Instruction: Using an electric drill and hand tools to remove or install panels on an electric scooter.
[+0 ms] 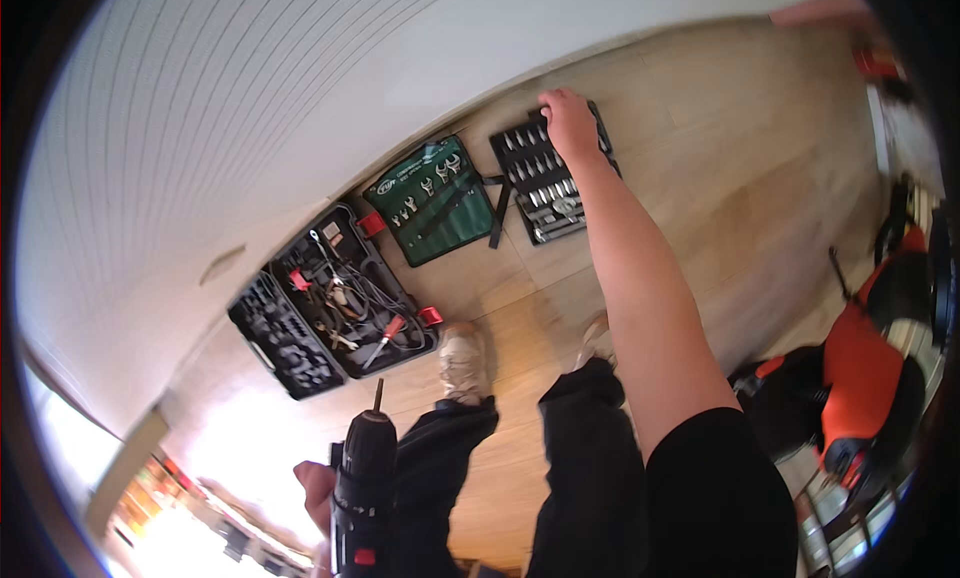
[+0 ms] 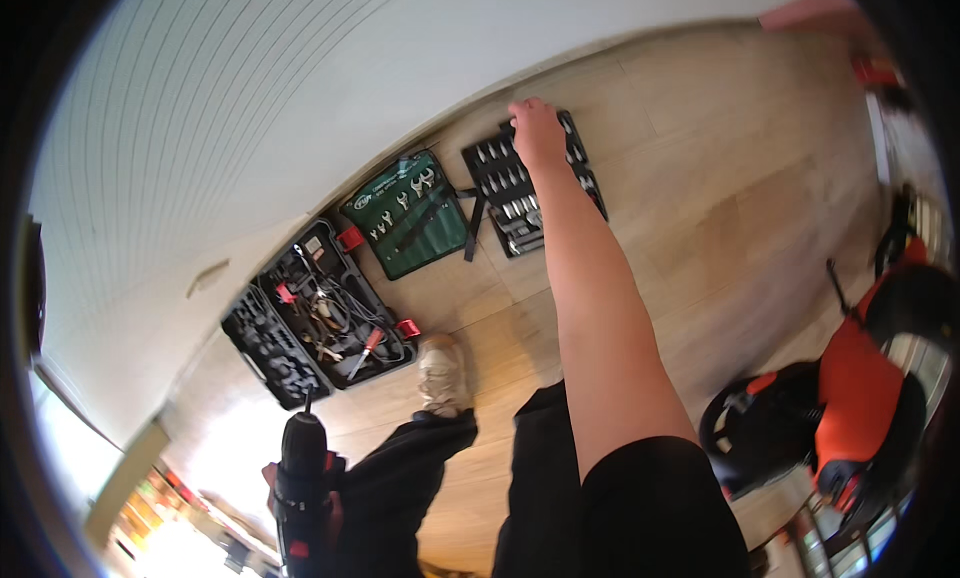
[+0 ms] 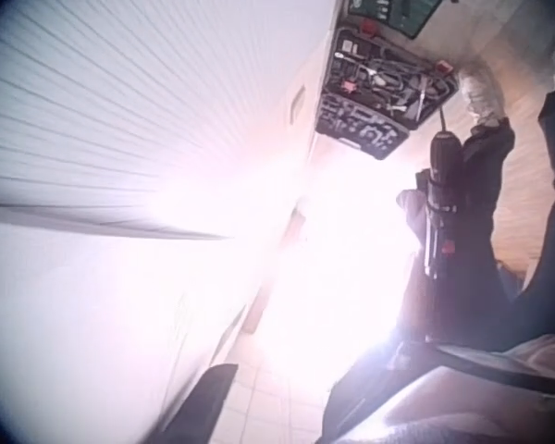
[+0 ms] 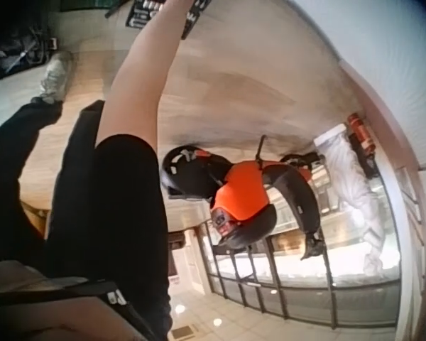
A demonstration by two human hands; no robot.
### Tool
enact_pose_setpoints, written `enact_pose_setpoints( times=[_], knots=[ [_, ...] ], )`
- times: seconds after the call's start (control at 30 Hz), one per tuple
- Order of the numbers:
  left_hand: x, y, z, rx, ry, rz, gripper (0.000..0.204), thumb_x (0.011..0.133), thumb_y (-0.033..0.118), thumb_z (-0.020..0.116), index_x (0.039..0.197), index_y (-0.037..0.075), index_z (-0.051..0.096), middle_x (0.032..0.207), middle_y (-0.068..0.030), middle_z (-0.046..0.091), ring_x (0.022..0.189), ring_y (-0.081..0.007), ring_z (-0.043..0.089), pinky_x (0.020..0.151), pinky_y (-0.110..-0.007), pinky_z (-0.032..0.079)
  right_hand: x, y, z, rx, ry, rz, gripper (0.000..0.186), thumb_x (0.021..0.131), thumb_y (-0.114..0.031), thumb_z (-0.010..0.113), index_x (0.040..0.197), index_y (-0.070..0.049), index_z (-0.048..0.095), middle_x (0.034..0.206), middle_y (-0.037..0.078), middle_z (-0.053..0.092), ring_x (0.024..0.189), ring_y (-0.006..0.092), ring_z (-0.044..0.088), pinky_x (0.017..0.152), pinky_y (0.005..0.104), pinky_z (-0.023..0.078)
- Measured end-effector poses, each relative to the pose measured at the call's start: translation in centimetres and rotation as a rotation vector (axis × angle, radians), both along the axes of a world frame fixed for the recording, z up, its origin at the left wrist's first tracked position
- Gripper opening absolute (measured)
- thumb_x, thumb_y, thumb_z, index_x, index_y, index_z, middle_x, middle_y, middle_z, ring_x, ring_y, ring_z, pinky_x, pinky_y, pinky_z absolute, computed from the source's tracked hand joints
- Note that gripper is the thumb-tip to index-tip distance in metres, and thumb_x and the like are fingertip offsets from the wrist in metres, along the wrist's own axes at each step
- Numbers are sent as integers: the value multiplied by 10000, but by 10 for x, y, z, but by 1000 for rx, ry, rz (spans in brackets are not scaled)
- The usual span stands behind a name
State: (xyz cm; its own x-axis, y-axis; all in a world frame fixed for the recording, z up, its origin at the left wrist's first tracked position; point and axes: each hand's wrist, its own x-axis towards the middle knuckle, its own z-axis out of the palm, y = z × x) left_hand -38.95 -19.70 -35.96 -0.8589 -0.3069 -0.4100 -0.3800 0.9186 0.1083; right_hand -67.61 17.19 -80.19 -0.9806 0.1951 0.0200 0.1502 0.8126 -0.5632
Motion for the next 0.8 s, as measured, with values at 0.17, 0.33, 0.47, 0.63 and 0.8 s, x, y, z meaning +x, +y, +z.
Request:
enact_pose_setpoints(
  times=[0.17,0.33,0.47,0.63,0.8],
  knots=[
    [-40,-2,41,50,-136,-257,167,945,185,723,940,59,614,911,-82,607,948,-246,580,941,-394,462,167,-22,46,-683,-26,-330,208,867,-65,659,1075,-71,660,927,153,661,895,351,644,792,453,516],
    [-77,-21,50,531,-24,-228,180,965,117,707,1037,41,560,946,-26,557,875,-146,531,847,-306,477,545,-13,203,-589,-383,-932,212,952,-217,578,1063,-63,673,996,184,688,956,318,676,826,416,527],
    [-87,27,78,676,-137,-386,176,957,115,721,1015,38,573,960,-27,574,888,-131,546,851,-299,479,861,-67,402,-87,-804,-1206,321,954,-288,572,1151,-66,694,1137,197,710,1031,380,678,883,485,526],
    [-62,42,131,668,-188,-421,201,935,146,737,993,34,580,957,-44,604,855,-119,592,777,-285,535,1032,-152,614,-158,-1459,-1384,368,833,-254,740,1155,-107,641,1177,143,670,1110,308,625,952,456,497],
    [-5,76,181,701,-229,-480,275,900,168,767,931,9,544,894,-74,610,730,-137,624,675,-318,577,1081,-155,659,163,-1475,-1012,894,731,-349,859,1481,-129,424,1471,146,443,1415,323,374,1192,537,255]
  ],
)
